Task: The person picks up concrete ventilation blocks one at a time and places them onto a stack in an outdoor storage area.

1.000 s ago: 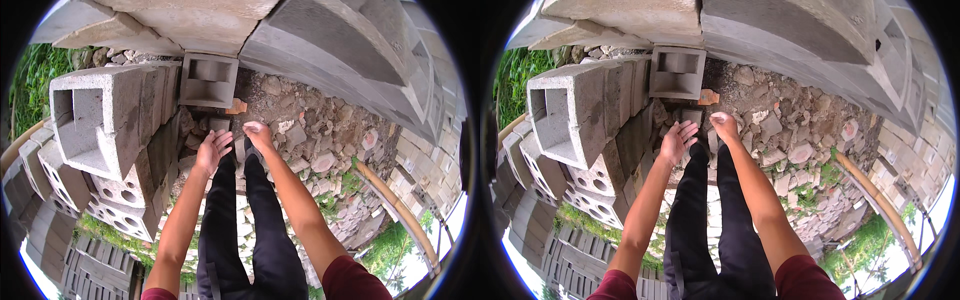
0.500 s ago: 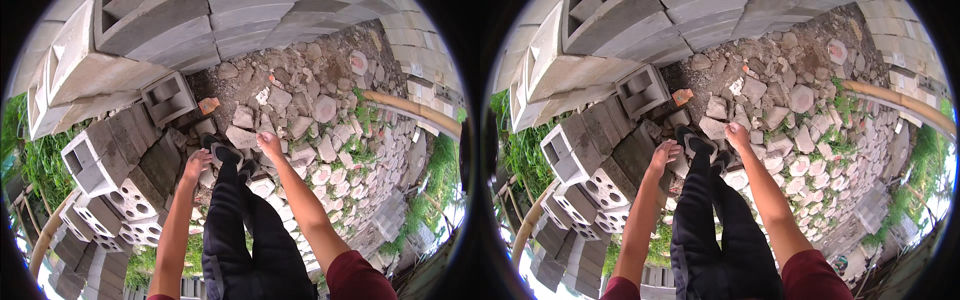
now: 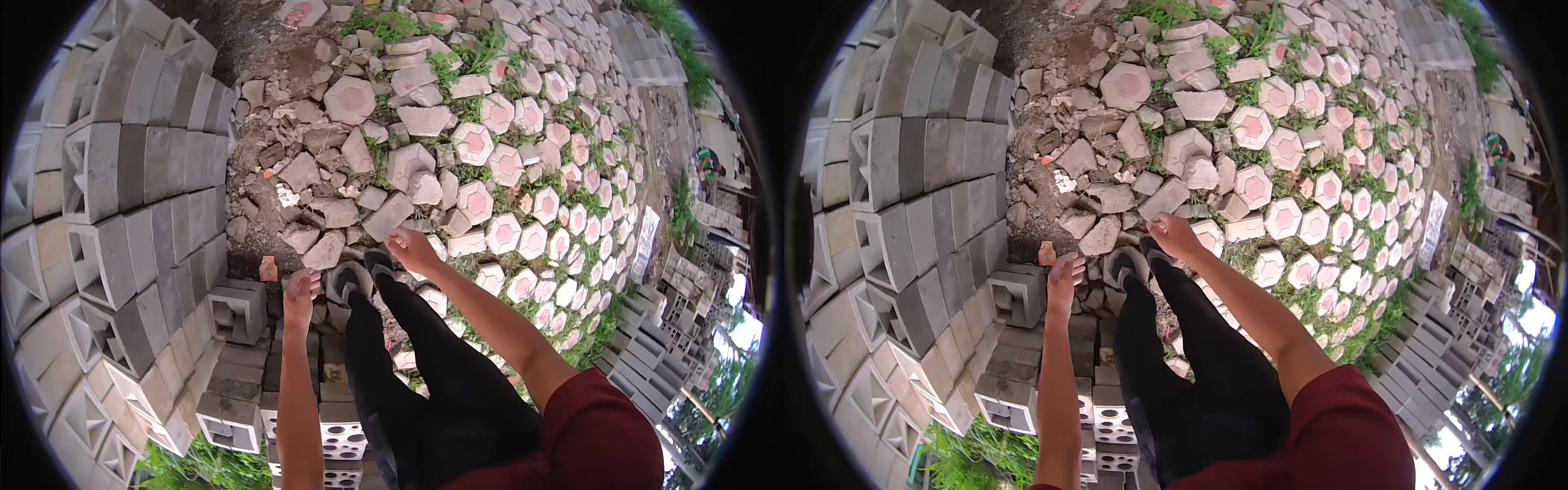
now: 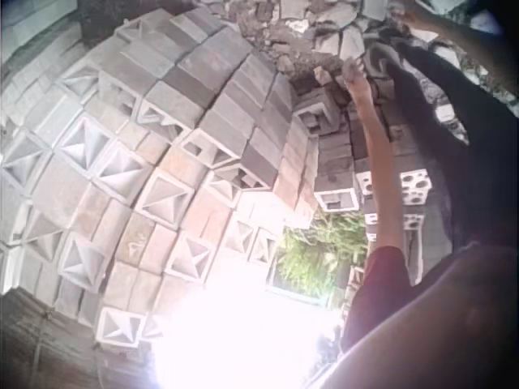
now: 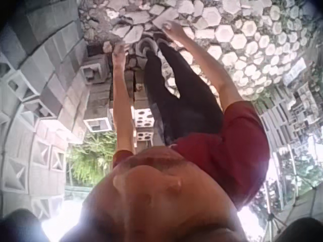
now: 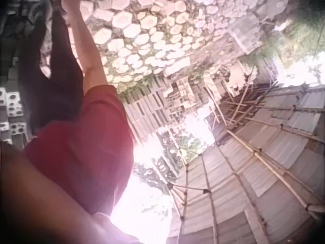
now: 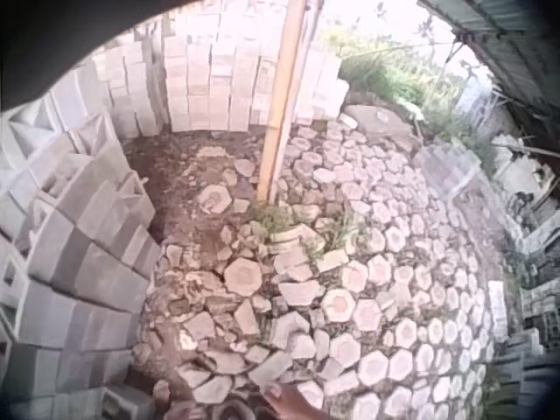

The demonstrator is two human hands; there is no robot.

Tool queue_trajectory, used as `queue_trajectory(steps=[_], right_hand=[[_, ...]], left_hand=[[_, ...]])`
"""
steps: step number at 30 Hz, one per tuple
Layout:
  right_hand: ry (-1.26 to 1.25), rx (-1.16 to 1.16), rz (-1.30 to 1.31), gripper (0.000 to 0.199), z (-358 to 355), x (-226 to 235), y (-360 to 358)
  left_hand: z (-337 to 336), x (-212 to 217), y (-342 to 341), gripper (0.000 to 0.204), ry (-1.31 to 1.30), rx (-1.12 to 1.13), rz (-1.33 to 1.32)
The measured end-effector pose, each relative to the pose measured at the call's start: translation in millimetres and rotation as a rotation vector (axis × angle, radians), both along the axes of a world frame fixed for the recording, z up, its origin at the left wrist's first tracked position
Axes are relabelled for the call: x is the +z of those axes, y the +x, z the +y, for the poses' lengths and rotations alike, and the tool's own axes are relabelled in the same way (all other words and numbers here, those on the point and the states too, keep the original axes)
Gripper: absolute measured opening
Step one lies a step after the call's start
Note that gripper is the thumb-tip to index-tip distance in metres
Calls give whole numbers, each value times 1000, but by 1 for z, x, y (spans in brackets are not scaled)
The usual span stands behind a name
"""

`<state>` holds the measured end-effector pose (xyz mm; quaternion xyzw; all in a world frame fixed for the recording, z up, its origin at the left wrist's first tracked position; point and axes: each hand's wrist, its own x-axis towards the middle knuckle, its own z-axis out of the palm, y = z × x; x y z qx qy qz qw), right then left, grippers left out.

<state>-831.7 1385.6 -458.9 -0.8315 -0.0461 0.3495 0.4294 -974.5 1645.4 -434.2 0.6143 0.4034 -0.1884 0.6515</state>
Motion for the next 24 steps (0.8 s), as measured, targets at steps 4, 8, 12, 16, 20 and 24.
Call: queue_trajectory(steps=[4, 8, 12, 16, 20, 24], right_hand=[[-82, -198, -120, 33, -72, 49, 8], [-51, -446, -36, 32, -115, 110, -19], [64, -688, -89, 25, -150, 157, -46], [124, -887, -69, 22, -184, 195, -60], [93, -957, -142, 22, -236, 211, -75], [95, -988, -66, 19, -306, 220, -71]], left_hand=[[-37, 33, 59, 42, 7, -286, -45], [-64, 73, 100, 43, 45, -492, -76], [-106, 121, 149, 38, -17, -613, -149], [-149, 141, 177, 35, 2, -700, -133], [-208, 159, 188, 36, 19, -764, -139], [-289, 170, 199, 39, -51, -826, -148]])
